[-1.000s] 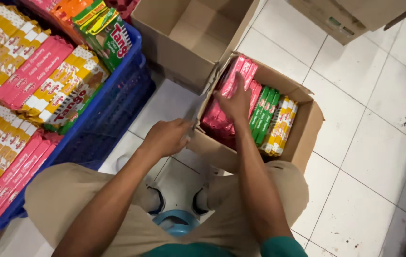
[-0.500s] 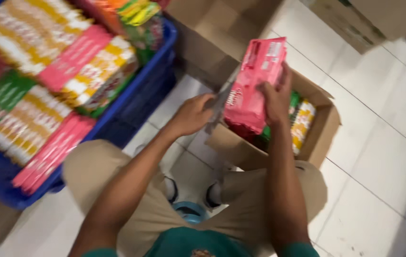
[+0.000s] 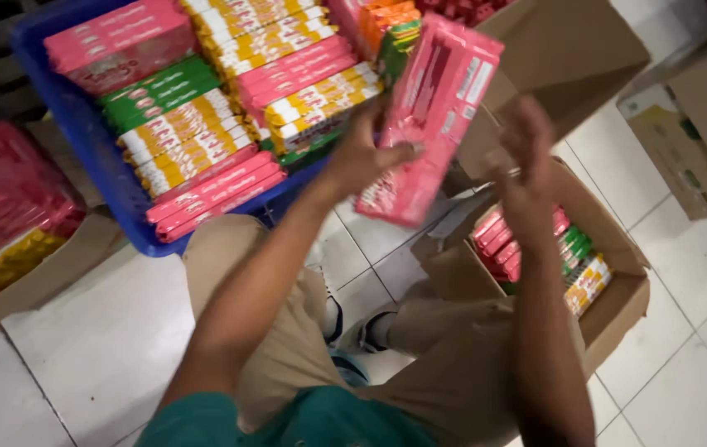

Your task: The person packs small rectangular packets of Tango drink mix into a cardboard box. They take packets from a blue crate and arrange them in rows inside the box, handling them by hand.

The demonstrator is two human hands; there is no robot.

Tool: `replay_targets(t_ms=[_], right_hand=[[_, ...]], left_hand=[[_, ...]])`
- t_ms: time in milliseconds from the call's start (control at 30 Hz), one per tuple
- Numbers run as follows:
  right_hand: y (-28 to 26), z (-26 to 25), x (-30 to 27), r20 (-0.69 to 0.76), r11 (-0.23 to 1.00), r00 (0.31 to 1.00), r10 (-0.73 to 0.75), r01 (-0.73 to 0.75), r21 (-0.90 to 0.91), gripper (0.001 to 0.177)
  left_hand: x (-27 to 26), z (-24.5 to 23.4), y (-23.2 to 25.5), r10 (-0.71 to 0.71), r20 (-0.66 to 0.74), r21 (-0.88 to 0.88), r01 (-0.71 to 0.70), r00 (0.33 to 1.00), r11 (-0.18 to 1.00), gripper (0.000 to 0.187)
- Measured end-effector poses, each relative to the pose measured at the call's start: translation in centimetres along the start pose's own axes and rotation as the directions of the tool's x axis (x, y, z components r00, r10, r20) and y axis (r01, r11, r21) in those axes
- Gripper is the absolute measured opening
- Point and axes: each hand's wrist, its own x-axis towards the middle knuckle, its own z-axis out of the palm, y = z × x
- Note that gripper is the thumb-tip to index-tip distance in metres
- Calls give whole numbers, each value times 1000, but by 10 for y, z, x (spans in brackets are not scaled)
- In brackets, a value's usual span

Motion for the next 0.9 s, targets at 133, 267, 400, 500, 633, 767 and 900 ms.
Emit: replay_targets(t_ms=[133,267,400,500,633,767,900], right_hand=[[-38,-8,36,-2,973,977,215,-214,83,58],[-21,-1,47,-76,982,979,190,-188,33,49],[-12,9,50,-126,972,964,232,-234,2,41],[-4,5,55,-129,975,969,210,-218,-47,40],[13,-1,56,-144,964,958,248,-258,-58,41],[12,0,61,-141,952,950,279,-293,-88,37],[8,6,65,-134,941,943,306,-321,-111,37]], left_hand=[[29,-66,44,-100,-108,594,145,989,791,104],[40,-89,45,4,-63,809,49,998,586,100],[49,-85,21,-173,37,919,34,984,393,101],[55,-86,-15,-116,110,966,-79,987,245,99],[53,-85,-30,-202,127,982,-94,971,166,97],[56,-92,-41,-287,113,991,-87,951,103,98],[57,-95,-46,-286,144,989,-125,947,83,100]])
